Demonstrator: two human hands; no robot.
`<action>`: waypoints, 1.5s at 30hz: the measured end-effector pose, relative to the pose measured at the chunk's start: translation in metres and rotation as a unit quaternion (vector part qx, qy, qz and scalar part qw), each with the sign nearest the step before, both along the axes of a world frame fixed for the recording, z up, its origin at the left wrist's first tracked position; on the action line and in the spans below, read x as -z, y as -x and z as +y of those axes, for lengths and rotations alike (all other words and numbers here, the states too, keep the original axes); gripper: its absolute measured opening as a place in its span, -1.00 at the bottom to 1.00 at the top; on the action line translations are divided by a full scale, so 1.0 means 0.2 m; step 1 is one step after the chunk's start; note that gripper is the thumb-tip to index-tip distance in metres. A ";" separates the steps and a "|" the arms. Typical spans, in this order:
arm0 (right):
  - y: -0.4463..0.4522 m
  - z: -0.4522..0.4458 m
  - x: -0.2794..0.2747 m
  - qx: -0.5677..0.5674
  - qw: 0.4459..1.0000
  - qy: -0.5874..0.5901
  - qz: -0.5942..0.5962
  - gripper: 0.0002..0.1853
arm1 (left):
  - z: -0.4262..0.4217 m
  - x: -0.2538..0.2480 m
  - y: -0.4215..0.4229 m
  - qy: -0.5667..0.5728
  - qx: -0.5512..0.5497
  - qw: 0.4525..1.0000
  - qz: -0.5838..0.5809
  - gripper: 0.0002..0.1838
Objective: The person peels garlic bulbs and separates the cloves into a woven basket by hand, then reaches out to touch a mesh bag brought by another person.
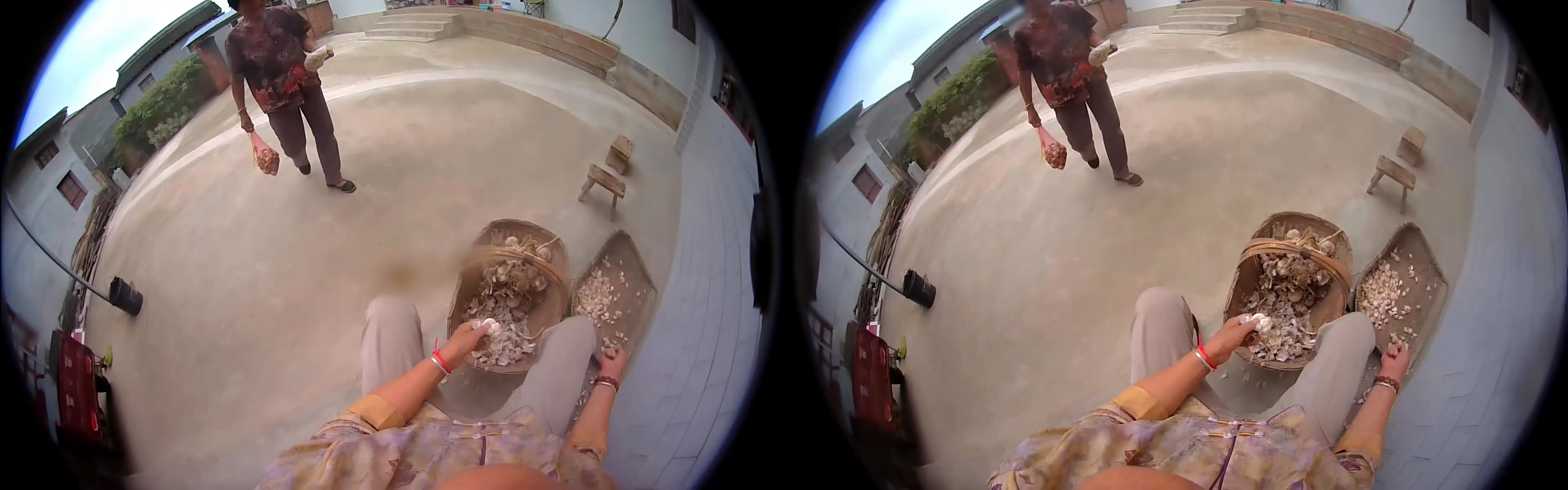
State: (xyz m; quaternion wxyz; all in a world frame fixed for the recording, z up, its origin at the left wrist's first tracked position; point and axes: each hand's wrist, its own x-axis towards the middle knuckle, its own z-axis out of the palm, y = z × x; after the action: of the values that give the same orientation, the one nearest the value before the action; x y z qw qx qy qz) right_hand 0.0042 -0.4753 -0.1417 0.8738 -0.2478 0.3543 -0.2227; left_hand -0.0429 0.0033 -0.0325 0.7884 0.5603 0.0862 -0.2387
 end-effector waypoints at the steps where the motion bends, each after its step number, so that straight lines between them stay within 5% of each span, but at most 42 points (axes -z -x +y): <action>1: -0.08 0.02 -0.07 -0.032 0.999 0.001 -0.036 -0.86 | 0.00 0.01 -0.01 -0.003 -0.004 1.000 0.009 -0.69; 8: -0.38 0.82 -0.76 -0.314 0.924 0.024 -0.218 -0.79 | -0.01 0.07 -0.03 -0.027 -0.007 1.000 0.013 -0.68; 10: -0.32 1.14 -0.88 -0.376 0.912 0.038 -0.161 -0.79 | -0.02 0.10 -0.03 -0.020 -0.023 0.999 0.020 -0.70; 17: -0.08 1.61 -0.61 -0.578 0.799 0.157 -0.048 -0.81 | -0.01 0.08 -0.02 -0.019 -0.064 0.998 -0.005 -0.78; 27: -0.07 1.65 -0.57 -0.558 0.715 0.415 -0.073 -0.78 | -0.05 0.05 -0.07 -0.067 -0.119 0.986 -0.097 -0.77; 45: -0.06 1.68 -0.60 -0.576 0.703 0.409 -0.082 -0.75 | -0.04 0.04 -0.09 -0.122 -0.125 0.978 -0.113 -0.76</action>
State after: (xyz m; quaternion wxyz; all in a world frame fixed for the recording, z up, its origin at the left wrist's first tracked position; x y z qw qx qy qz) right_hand 0.0170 -0.1388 -0.0208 0.6701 -0.7175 -0.0565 0.1816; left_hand -0.0258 -0.0040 -0.0406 0.7423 0.6606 0.0943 -0.0607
